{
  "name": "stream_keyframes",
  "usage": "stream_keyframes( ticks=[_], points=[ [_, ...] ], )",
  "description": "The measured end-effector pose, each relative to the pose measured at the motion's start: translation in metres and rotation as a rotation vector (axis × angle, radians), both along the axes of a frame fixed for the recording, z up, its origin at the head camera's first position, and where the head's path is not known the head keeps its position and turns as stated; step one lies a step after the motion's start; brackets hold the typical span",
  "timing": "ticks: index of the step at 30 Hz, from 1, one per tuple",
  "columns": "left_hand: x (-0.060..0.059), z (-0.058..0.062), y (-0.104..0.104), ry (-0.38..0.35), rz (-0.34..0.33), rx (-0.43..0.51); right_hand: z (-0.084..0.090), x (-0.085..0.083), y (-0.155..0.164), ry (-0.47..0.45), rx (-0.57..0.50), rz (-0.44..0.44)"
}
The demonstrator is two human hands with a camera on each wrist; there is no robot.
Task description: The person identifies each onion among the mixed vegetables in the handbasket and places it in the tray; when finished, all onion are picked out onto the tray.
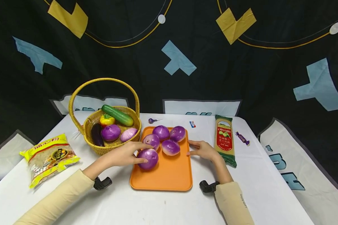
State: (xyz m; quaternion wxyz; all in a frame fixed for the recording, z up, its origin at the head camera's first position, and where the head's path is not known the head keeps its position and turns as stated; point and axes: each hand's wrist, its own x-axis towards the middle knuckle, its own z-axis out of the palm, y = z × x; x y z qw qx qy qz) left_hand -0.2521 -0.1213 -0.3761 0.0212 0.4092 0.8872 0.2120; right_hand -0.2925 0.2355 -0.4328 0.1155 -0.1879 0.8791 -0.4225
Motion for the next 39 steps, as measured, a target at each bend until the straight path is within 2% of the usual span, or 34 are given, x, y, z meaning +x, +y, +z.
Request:
stream_keyframes(
  ticks=[2,4,10,14,17,21,27,31,34,39],
  points=[
    [0.0,0.0,-0.002,0.006,0.017,-0.012,0.0,0.0,0.0,0.0,0.003,0.0],
    [-0.001,0.006,-0.003,0.007,0.026,-0.011,0.001,0.0,0.001,0.002,0.011,-0.003],
    [-0.007,0.035,-0.015,0.046,0.025,-0.004,0.001,0.002,0.004,0.012,0.028,-0.019],
    [-0.018,0.053,-0.032,0.059,0.041,-0.028,0.006,0.007,0.003,0.011,0.015,-0.017],
    [-0.03,0.058,-0.046,0.041,0.061,-0.043,0.016,0.015,-0.002,0.001,0.003,-0.009],
    [-0.048,0.058,-0.061,0.019,0.07,-0.051,0.025,0.02,-0.004,0.002,-0.005,0.002],
    [-0.071,0.05,-0.071,-0.022,0.059,-0.087,0.009,0.009,0.004,0.024,0.009,0.002],
    [-0.081,0.042,-0.071,-0.037,0.029,-0.141,0.003,0.003,0.006,0.023,0.026,-0.001],
    [-0.088,0.04,-0.069,-0.044,0.009,-0.136,0.001,0.001,0.005,0.02,0.037,-0.011],
    [-0.096,0.037,-0.066,-0.066,0.021,-0.127,0.0,0.0,0.001,0.011,0.038,-0.013]
  ],
)
